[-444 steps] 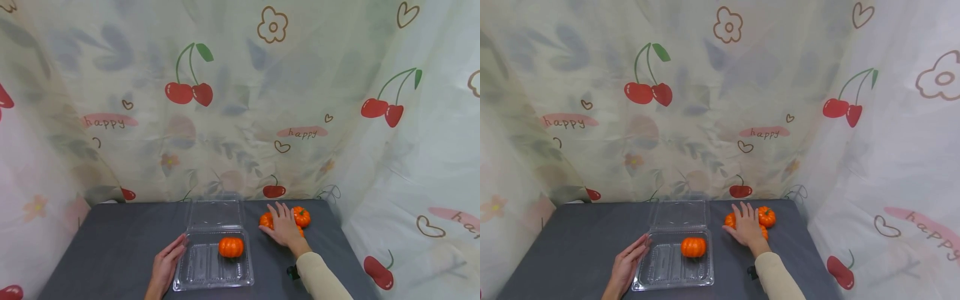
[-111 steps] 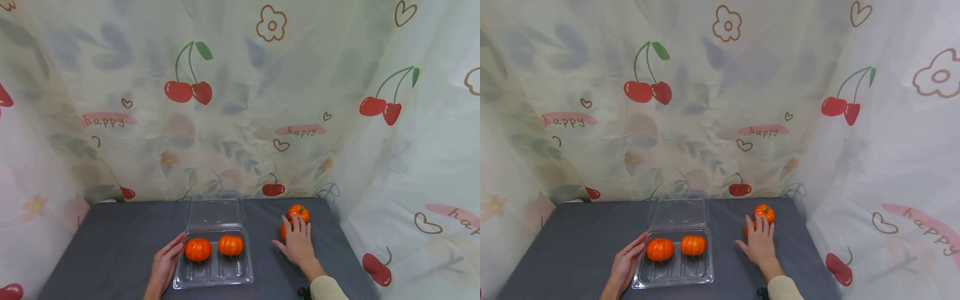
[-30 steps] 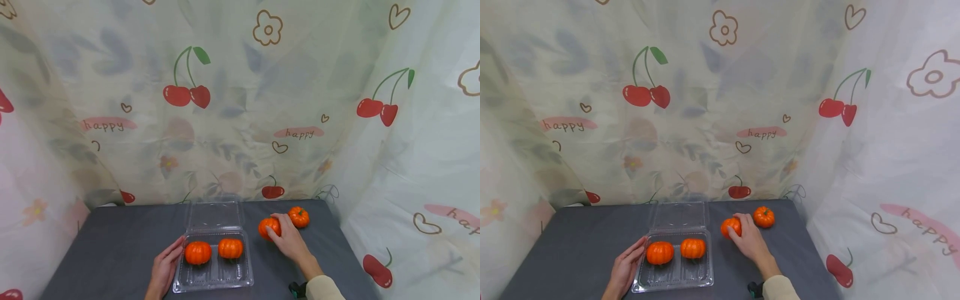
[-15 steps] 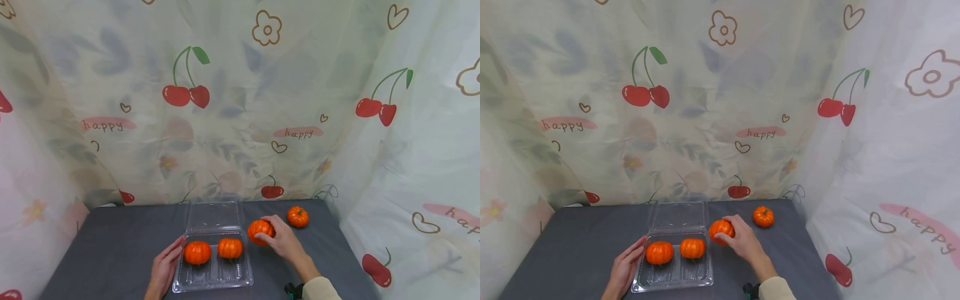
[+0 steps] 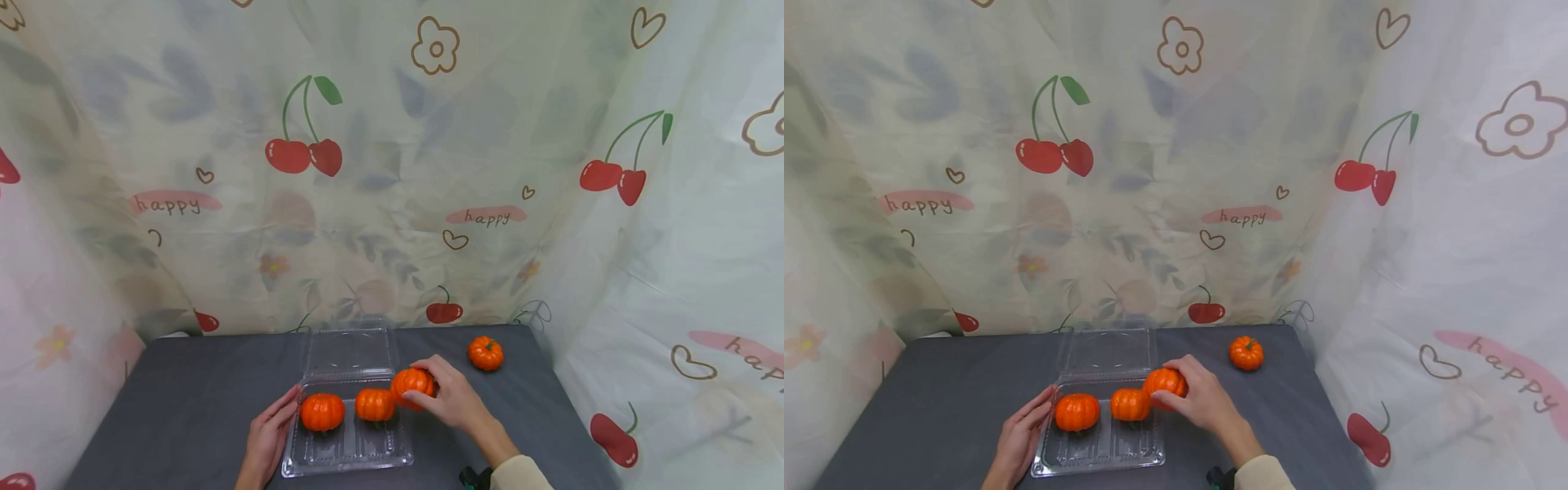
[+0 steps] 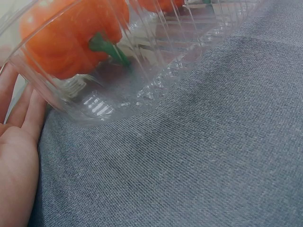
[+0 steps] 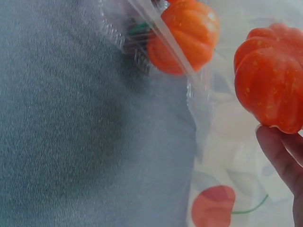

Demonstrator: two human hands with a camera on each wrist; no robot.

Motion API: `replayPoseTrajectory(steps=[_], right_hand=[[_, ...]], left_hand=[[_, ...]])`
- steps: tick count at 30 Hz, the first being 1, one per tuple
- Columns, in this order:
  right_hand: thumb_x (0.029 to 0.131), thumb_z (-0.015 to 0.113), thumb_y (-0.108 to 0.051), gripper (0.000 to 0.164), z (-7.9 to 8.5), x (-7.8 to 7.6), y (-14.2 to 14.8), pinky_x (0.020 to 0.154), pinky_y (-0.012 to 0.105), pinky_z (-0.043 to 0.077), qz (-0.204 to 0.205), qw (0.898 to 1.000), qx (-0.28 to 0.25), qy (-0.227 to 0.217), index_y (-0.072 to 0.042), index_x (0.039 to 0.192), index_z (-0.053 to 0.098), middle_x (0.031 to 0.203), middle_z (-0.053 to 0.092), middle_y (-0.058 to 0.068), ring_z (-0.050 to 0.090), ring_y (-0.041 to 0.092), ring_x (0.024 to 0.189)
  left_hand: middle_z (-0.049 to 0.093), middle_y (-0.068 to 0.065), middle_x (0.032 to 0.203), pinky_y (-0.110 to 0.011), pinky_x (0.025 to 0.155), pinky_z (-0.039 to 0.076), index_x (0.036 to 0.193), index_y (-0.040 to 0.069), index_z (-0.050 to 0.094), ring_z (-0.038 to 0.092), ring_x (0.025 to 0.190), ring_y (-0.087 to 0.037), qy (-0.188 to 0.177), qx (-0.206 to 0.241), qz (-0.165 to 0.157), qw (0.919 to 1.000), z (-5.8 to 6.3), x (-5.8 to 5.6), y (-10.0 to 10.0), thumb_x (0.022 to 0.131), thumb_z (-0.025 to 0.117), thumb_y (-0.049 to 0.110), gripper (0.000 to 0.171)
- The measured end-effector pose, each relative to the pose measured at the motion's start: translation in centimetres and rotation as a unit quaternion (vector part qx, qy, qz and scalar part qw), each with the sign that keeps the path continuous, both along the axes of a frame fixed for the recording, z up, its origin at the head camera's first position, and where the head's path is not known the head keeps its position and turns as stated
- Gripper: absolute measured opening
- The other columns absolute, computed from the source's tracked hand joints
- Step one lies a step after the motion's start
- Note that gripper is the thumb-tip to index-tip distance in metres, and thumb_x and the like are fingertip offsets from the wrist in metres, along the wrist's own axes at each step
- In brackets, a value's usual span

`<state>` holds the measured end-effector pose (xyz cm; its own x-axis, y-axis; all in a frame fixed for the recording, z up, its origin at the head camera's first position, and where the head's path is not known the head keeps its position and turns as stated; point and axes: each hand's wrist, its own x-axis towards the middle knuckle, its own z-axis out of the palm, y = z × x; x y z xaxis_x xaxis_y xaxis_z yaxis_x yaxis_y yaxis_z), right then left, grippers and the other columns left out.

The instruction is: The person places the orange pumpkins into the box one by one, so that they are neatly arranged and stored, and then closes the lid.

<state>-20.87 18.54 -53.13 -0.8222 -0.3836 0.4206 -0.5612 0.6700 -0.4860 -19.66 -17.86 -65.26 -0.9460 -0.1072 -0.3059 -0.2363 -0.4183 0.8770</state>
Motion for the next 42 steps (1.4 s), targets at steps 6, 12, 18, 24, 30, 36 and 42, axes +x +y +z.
replayPoseTrajectory(steps=[6, 12, 18, 24, 30, 36, 42], right_hand=[[0.087, 0.076, -0.052, 0.045, 0.0, 0.4, -0.8, 0.075, 0.022, 0.057, 0.025, 1.000, -0.004, 0.004, -0.022, 0.119, 0.066, 0.107, 0.064, -0.011, 0.058, 0.002, 0.088], [0.089, 0.075, -0.050, 0.043, -0.2, 0.6, -1.7, 0.074, 0.021, 0.057, 0.060, 0.998, -0.010, -0.001, -0.021, 0.120, 0.065, 0.106, 0.064, -0.009, 0.059, 0.003, 0.086], [0.090, 0.074, -0.049, 0.041, -0.4, 1.0, -2.6, 0.075, 0.020, 0.057, 0.077, 0.997, -0.010, -0.005, -0.021, 0.119, 0.065, 0.105, 0.065, -0.010, 0.059, 0.003, 0.086], [0.091, 0.074, -0.050, 0.043, -0.7, 1.6, -3.5, 0.076, 0.018, 0.057, 0.105, 0.994, -0.011, -0.013, -0.018, 0.120, 0.066, 0.107, 0.066, -0.008, 0.061, 0.004, 0.088], [0.091, 0.074, -0.048, 0.043, -1.5, 2.2, -4.1, 0.076, 0.016, 0.057, 0.127, 0.991, -0.015, -0.029, -0.018, 0.120, 0.065, 0.109, 0.066, -0.007, 0.061, 0.004, 0.088], [0.091, 0.073, -0.048, 0.043, -2.3, 2.4, -4.6, 0.076, 0.015, 0.056, 0.141, 0.989, -0.014, -0.034, -0.020, 0.121, 0.064, 0.109, 0.066, -0.007, 0.062, 0.004, 0.089], [0.092, 0.072, -0.049, 0.043, -3.2, 2.8, -4.9, 0.078, 0.017, 0.057, 0.139, 0.989, -0.015, -0.045, -0.020, 0.123, 0.064, 0.114, 0.067, -0.006, 0.063, 0.005, 0.092]], left_hand=[[0.074, 0.019, 0.117, -0.014, 0.094, 0.055, 0.148, 0.004, 0.052, 0.069, 0.112, 0.002, -0.010, 0.002, 0.003, 0.9999, -0.1, 0.0, 0.0, 0.091, 0.075, 0.019, 0.063], [0.074, 0.018, 0.117, -0.014, 0.094, 0.055, 0.147, 0.005, 0.053, 0.069, 0.112, 0.002, -0.009, 0.004, 0.003, 0.9999, -0.1, -0.1, -0.2, 0.090, 0.075, 0.018, 0.063], [0.074, 0.019, 0.118, -0.015, 0.097, 0.054, 0.147, 0.005, 0.052, 0.068, 0.114, 0.002, -0.010, 0.014, -0.004, 0.9998, 0.1, -0.2, -0.2, 0.089, 0.077, 0.021, 0.066], [0.074, 0.019, 0.118, -0.014, 0.097, 0.053, 0.148, 0.004, 0.051, 0.068, 0.114, 0.002, -0.008, 0.015, -0.004, 0.9998, 0.0, -0.2, -0.2, 0.089, 0.076, 0.020, 0.065], [0.075, 0.018, 0.116, -0.015, 0.097, 0.054, 0.147, 0.003, 0.052, 0.069, 0.113, 0.001, -0.005, 0.024, 0.001, 0.9997, 0.0, -0.2, 0.0, 0.091, 0.074, 0.015, 0.061], [0.075, 0.019, 0.114, -0.016, 0.097, 0.054, 0.145, 0.005, 0.055, 0.069, 0.112, 0.001, -0.007, 0.023, 0.004, 0.9997, 0.2, -0.1, 0.0, 0.092, 0.073, 0.014, 0.056], [0.076, 0.018, 0.114, -0.016, 0.097, 0.054, 0.145, 0.004, 0.054, 0.069, 0.112, 0.001, -0.003, 0.026, 0.009, 0.9996, 0.1, -0.1, 0.1, 0.091, 0.075, 0.014, 0.059]])
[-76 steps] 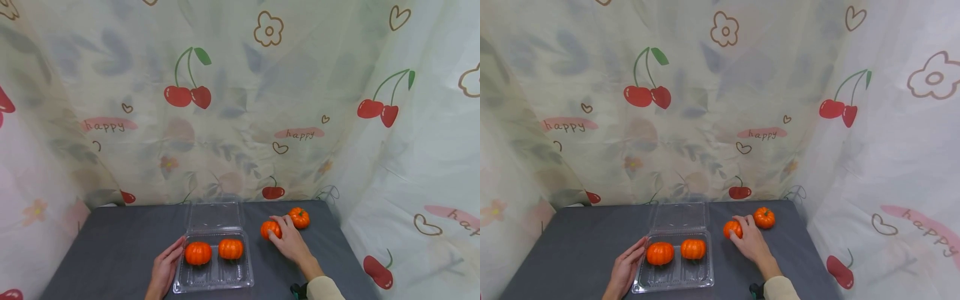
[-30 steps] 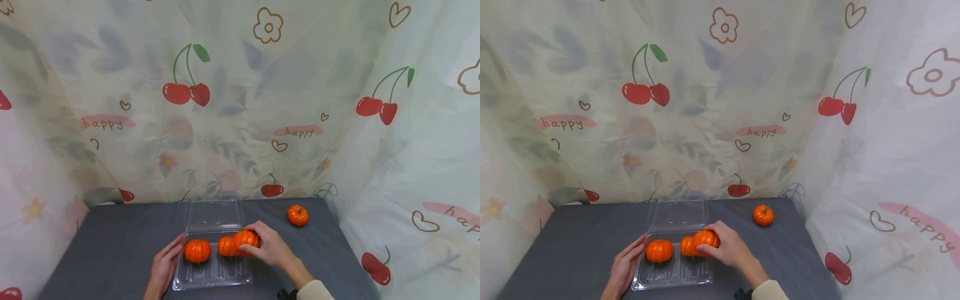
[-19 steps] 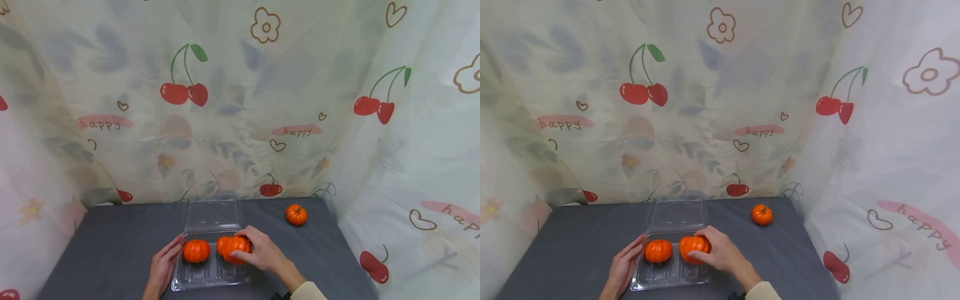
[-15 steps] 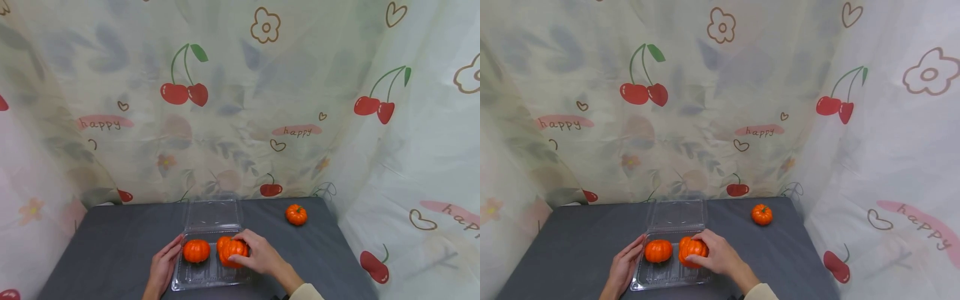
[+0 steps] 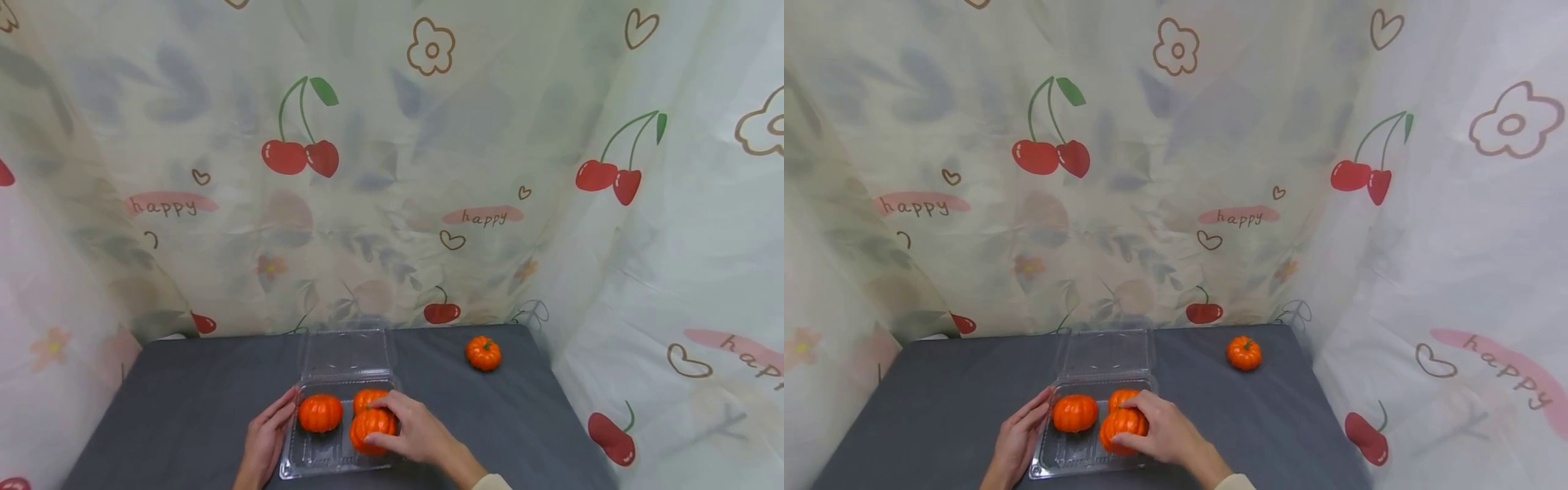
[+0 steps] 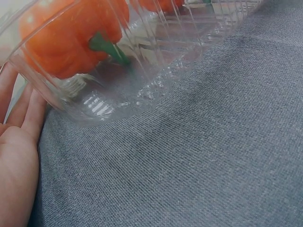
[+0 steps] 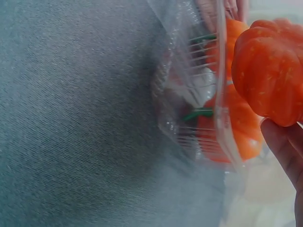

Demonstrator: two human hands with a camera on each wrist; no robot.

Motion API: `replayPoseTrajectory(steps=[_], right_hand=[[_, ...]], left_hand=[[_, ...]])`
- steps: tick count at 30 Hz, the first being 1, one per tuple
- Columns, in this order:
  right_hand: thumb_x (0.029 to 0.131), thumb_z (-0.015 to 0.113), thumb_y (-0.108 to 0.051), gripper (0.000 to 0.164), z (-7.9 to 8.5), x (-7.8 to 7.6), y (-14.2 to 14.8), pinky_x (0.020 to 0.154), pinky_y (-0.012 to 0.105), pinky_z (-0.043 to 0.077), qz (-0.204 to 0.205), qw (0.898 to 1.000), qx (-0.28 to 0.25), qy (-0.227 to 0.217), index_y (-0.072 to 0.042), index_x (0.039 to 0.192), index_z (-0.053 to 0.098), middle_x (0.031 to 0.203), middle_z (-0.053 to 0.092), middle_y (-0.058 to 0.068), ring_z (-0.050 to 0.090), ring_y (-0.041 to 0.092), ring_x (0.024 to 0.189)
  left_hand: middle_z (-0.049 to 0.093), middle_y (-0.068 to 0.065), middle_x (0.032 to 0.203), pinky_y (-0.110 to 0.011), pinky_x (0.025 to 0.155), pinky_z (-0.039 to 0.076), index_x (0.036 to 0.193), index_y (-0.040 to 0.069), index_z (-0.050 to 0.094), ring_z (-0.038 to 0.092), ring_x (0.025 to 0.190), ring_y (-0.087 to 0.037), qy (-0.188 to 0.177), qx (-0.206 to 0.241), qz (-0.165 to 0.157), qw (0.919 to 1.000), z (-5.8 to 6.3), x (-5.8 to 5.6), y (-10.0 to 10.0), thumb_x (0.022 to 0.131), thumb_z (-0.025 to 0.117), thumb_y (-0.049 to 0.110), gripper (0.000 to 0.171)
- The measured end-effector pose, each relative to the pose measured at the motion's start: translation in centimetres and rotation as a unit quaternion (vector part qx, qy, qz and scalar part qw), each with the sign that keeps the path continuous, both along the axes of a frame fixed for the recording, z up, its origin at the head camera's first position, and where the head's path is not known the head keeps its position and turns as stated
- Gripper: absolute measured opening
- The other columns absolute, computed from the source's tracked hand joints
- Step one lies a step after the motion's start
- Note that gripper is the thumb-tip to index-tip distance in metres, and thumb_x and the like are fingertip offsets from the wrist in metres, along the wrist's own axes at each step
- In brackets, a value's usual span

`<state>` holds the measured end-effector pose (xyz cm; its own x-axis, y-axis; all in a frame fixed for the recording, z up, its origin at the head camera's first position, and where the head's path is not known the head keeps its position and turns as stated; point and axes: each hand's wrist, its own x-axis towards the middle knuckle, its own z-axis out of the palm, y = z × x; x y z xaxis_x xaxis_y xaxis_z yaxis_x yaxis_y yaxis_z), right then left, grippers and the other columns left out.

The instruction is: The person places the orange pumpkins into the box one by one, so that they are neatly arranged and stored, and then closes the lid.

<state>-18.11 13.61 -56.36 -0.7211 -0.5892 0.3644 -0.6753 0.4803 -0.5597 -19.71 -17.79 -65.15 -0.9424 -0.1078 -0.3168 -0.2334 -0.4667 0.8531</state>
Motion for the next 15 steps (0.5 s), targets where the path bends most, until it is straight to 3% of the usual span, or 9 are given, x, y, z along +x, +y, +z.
replayPoseTrajectory(steps=[8, 15], right_hand=[[0.091, 0.073, -0.048, 0.044, -1.4, 0.1, 0.3, 0.080, 0.019, 0.057, -0.009, 1.000, -0.002, 0.015, -0.018, 0.122, 0.065, 0.114, 0.067, -0.005, 0.064, 0.005, 0.093], [0.091, 0.073, -0.050, 0.046, -1.8, 0.4, 0.1, 0.080, 0.020, 0.057, -0.021, 1.000, -0.006, -0.006, -0.017, 0.122, 0.066, 0.114, 0.067, -0.007, 0.064, 0.004, 0.093]], left_hand=[[0.075, 0.017, 0.116, -0.016, 0.095, 0.055, 0.145, 0.003, 0.054, 0.069, 0.111, 0.001, 0.012, -0.004, -0.001, 0.9999, -0.3, 0.1, 0.2, 0.091, 0.075, 0.016, 0.059], [0.075, 0.019, 0.114, -0.014, 0.096, 0.054, 0.145, 0.004, 0.053, 0.069, 0.112, 0.002, 0.011, -0.008, -0.003, 0.9999, -0.3, 0.0, -0.1, 0.091, 0.074, 0.016, 0.059]])
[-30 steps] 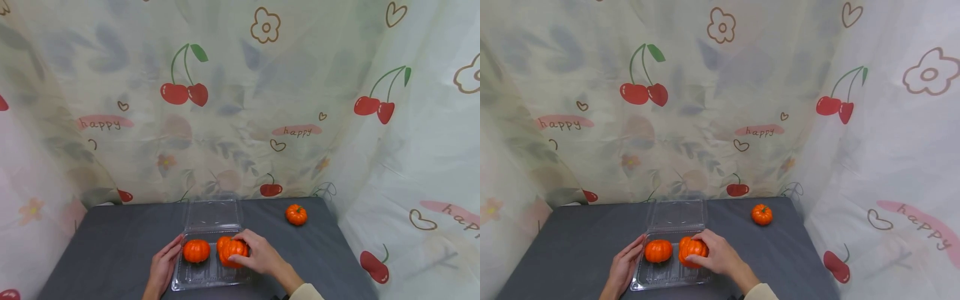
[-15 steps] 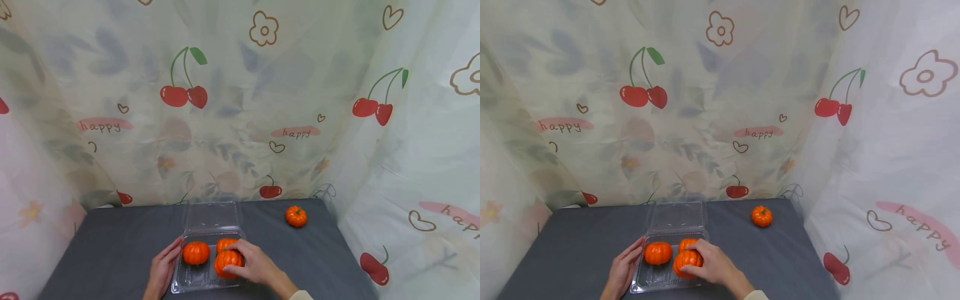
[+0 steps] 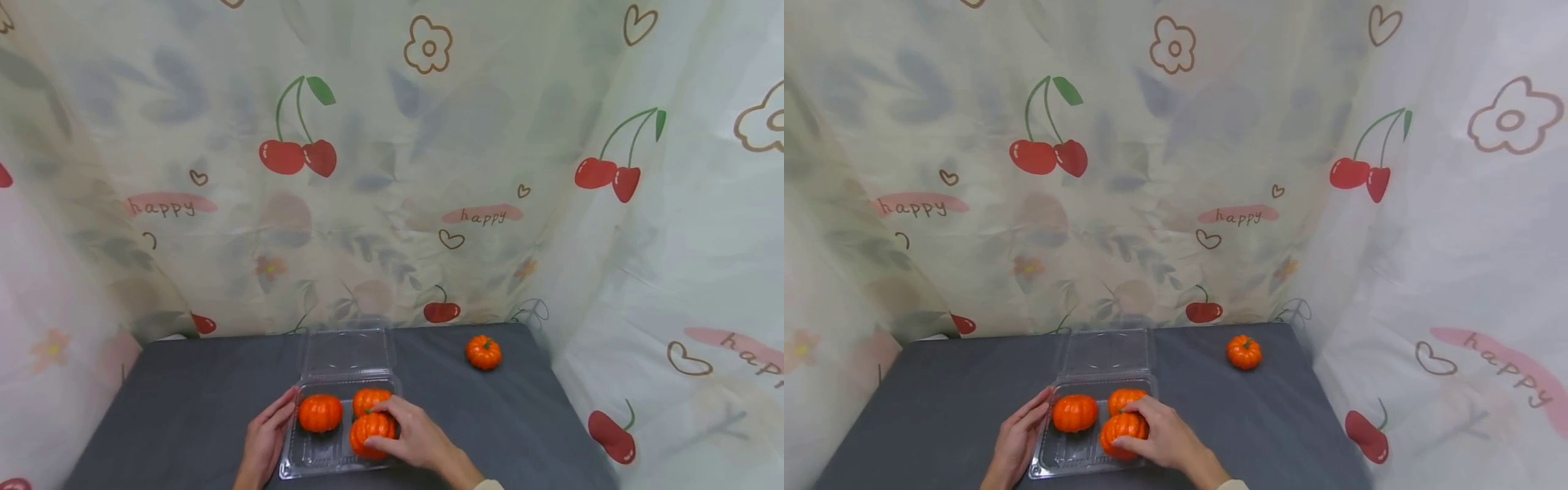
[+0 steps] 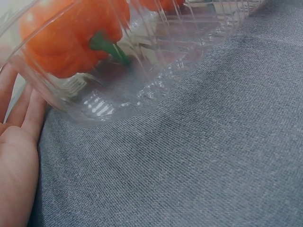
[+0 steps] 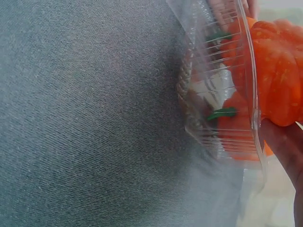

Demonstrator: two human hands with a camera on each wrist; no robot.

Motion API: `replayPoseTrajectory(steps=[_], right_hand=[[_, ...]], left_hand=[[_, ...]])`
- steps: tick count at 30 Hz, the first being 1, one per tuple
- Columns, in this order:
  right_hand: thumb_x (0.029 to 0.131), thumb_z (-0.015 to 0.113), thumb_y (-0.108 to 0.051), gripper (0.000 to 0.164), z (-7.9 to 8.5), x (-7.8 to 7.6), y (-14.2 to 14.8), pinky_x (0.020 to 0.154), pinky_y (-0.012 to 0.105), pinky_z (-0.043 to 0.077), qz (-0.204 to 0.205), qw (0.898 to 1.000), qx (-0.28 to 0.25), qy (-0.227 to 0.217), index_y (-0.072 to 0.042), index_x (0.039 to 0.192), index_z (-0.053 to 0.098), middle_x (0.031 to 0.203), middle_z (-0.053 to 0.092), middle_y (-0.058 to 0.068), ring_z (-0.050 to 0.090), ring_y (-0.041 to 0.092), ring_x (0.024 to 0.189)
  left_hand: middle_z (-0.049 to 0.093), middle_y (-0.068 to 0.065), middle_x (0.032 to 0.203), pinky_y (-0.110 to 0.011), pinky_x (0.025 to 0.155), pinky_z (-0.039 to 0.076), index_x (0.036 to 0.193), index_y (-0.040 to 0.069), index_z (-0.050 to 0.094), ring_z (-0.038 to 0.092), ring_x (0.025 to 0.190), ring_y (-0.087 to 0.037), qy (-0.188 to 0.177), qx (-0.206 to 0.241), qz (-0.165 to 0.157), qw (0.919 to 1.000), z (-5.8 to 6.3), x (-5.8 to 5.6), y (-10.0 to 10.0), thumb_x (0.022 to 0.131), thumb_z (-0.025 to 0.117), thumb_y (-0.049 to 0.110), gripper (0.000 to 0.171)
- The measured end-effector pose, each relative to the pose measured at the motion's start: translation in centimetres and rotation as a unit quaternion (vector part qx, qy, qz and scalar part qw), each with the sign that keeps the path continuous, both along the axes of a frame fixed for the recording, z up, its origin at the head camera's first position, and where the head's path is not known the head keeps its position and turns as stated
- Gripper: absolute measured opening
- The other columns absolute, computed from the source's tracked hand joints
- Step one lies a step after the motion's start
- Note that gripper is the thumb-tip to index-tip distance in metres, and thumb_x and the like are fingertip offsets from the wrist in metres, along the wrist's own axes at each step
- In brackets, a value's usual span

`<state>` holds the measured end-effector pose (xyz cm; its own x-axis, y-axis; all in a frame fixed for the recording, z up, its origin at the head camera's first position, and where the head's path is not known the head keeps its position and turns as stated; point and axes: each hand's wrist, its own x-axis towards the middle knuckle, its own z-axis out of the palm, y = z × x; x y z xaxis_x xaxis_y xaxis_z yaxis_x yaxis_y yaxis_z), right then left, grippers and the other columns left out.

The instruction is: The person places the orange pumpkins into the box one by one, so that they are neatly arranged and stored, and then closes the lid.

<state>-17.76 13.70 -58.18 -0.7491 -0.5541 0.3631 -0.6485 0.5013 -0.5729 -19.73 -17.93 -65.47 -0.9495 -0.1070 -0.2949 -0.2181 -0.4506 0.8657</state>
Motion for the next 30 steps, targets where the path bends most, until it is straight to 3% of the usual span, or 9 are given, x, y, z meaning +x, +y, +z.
replayPoseTrajectory(steps=[10, 18, 26, 30], right_hand=[[0.089, 0.072, -0.057, 0.047, 0.02, 0.08, -0.05, 0.079, 0.019, 0.055, 0.003, 0.999, 0.030, -0.041, -0.023, 0.120, 0.063, 0.113, 0.065, -0.009, 0.061, 0.002, 0.092], [0.090, 0.071, -0.058, 0.043, -0.17, -0.15, -0.03, 0.080, 0.018, 0.054, 0.006, 0.997, 0.072, -0.034, -0.027, 0.118, 0.062, 0.112, 0.065, -0.010, 0.061, 0.002, 0.093], [0.093, 0.069, -0.049, 0.034, 0.18, -0.22, -0.14, 0.078, 0.018, 0.051, 0.021, 0.989, 0.139, -0.052, -0.037, 0.124, 0.066, 0.113, 0.063, -0.010, 0.059, 0.003, 0.091], [0.093, 0.068, -0.049, 0.033, 0.40, -0.22, -0.36, 0.079, 0.020, 0.052, 0.025, 0.984, 0.170, -0.049, -0.035, 0.123, 0.067, 0.114, 0.065, -0.010, 0.060, 0.003, 0.092]], left_hand=[[0.075, 0.019, 0.114, -0.015, 0.095, 0.055, 0.145, 0.005, 0.053, 0.069, 0.111, 0.002, -0.015, -0.001, 0.007, 0.9999, 0.10, -0.08, 0.05, 0.091, 0.074, 0.015, 0.059], [0.075, 0.019, 0.115, -0.015, 0.095, 0.055, 0.144, 0.006, 0.056, 0.069, 0.112, 0.002, -0.018, 0.006, 0.003, 0.9998, 0.16, -0.02, 0.00, 0.090, 0.076, 0.016, 0.058], [0.076, 0.019, 0.112, -0.016, 0.094, 0.056, 0.145, 0.004, 0.054, 0.069, 0.109, 0.002, -0.019, -0.006, 0.006, 0.9998, 0.14, -0.11, 0.10, 0.089, 0.076, 0.016, 0.062], [0.075, 0.020, 0.112, -0.015, 0.094, 0.055, 0.147, 0.005, 0.052, 0.069, 0.110, 0.003, -0.023, -0.015, 0.001, 0.9996, 0.11, -0.15, 0.10, 0.089, 0.078, 0.019, 0.066]])
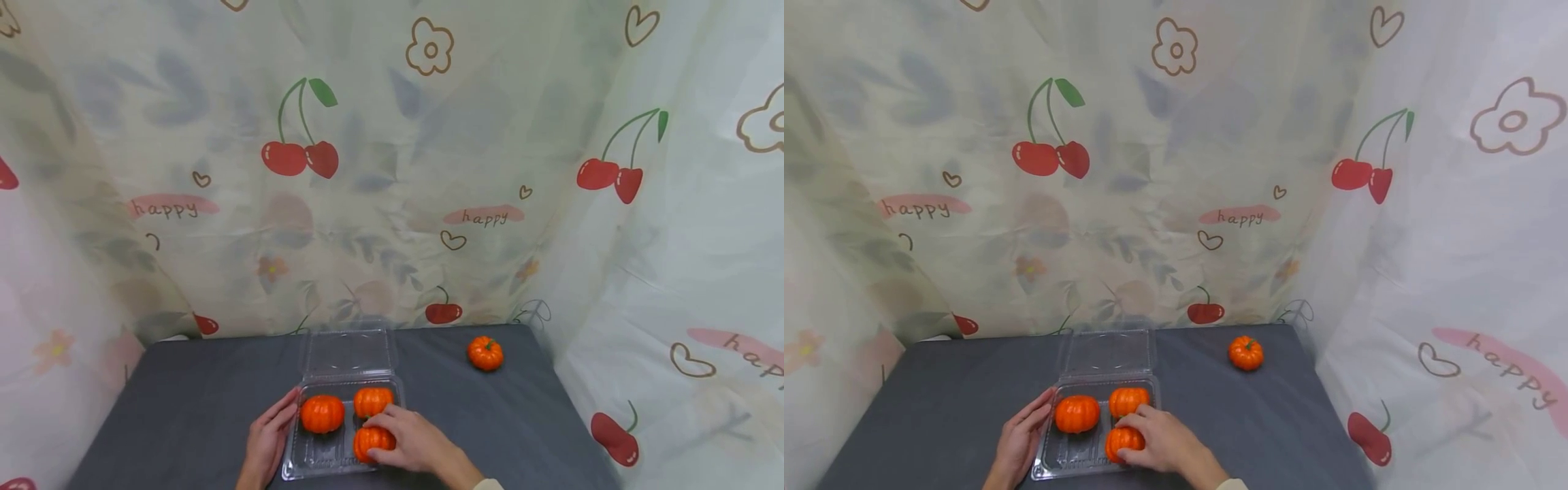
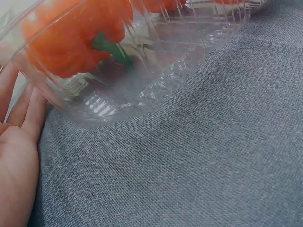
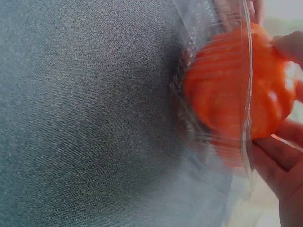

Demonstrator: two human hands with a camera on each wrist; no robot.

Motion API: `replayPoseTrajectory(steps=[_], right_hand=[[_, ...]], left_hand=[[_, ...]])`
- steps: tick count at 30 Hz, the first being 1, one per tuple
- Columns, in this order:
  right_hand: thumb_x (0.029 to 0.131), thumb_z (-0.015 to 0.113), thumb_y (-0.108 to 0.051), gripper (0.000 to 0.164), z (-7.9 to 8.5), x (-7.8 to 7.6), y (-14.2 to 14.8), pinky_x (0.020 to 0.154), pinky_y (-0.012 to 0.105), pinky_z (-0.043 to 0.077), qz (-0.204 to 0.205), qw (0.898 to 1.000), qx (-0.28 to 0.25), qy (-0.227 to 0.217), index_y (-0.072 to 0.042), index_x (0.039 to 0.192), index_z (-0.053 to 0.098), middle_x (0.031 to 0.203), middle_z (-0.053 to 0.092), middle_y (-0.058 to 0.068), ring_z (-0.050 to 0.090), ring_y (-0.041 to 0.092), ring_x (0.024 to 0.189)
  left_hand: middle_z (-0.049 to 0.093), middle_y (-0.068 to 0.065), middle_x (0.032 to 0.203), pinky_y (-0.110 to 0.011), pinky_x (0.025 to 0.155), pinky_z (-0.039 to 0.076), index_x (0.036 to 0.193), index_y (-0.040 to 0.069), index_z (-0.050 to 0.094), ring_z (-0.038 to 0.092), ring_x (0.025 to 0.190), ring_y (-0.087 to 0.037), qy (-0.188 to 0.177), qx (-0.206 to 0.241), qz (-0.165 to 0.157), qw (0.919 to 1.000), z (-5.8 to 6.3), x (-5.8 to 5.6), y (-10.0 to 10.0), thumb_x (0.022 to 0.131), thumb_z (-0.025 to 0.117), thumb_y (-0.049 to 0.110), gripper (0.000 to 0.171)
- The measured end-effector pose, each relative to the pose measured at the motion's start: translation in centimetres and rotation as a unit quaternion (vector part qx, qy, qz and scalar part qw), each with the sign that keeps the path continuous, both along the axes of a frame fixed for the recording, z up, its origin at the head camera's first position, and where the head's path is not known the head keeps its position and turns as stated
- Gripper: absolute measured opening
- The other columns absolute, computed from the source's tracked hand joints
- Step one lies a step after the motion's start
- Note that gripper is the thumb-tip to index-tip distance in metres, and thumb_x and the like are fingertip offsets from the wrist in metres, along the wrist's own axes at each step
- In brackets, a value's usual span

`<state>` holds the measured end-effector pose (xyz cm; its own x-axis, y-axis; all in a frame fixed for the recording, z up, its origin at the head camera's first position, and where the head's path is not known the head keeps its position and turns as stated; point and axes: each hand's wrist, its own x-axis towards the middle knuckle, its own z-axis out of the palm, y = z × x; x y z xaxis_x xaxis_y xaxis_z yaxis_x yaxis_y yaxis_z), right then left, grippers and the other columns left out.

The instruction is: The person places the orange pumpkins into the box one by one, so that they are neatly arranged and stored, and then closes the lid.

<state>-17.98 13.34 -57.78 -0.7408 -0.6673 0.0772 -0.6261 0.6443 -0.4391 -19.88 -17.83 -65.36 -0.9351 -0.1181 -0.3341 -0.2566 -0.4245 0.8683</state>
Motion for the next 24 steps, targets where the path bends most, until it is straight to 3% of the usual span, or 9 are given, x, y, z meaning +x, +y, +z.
replayPoseTrajectory(steps=[11, 17, 24], right_hand=[[0.094, 0.068, -0.049, 0.042, 0.7, 0.1, -0.8, 0.081, 0.022, 0.053, -0.030, 0.996, 0.077, 0.036, -0.026, 0.129, 0.067, 0.109, 0.061, -0.007, 0.057, 0.007, 0.089], [0.095, 0.067, -0.051, 0.046, 0.7, 0.2, -0.5, 0.082, 0.022, 0.052, -0.020, 0.996, 0.059, 0.063, -0.022, 0.131, 0.066, 0.108, 0.056, -0.008, 0.055, 0.006, 0.093], [0.097, 0.066, -0.047, 0.036, 1.5, 0.2, 0.0, 0.082, 0.022, 0.054, -0.011, 0.994, 0.034, 0.108, -0.021, 0.122, 0.069, 0.108, 0.058, -0.008, 0.057, 0.006, 0.093]], left_hand=[[0.075, 0.020, 0.113, -0.016, 0.092, 0.056, 0.148, 0.004, 0.051, 0.069, 0.110, 0.002, 0.002, -0.006, -0.004, 1.0000, 0.1, -0.1, 0.2, 0.091, 0.075, 0.018, 0.063], [0.075, 0.020, 0.113, -0.016, 0.093, 0.056, 0.148, 0.003, 0.050, 0.069, 0.111, 0.002, 0.003, -0.006, -0.009, 0.9999, 0.1, 0.0, 0.0, 0.089, 0.077, 0.020, 0.068], [0.075, 0.022, 0.113, -0.015, 0.093, 0.055, 0.149, 0.005, 0.050, 0.069, 0.110, 0.004, -0.003, -0.009, -0.009, 0.9999, 0.0, 0.0, -0.1, 0.090, 0.076, 0.021, 0.067]])
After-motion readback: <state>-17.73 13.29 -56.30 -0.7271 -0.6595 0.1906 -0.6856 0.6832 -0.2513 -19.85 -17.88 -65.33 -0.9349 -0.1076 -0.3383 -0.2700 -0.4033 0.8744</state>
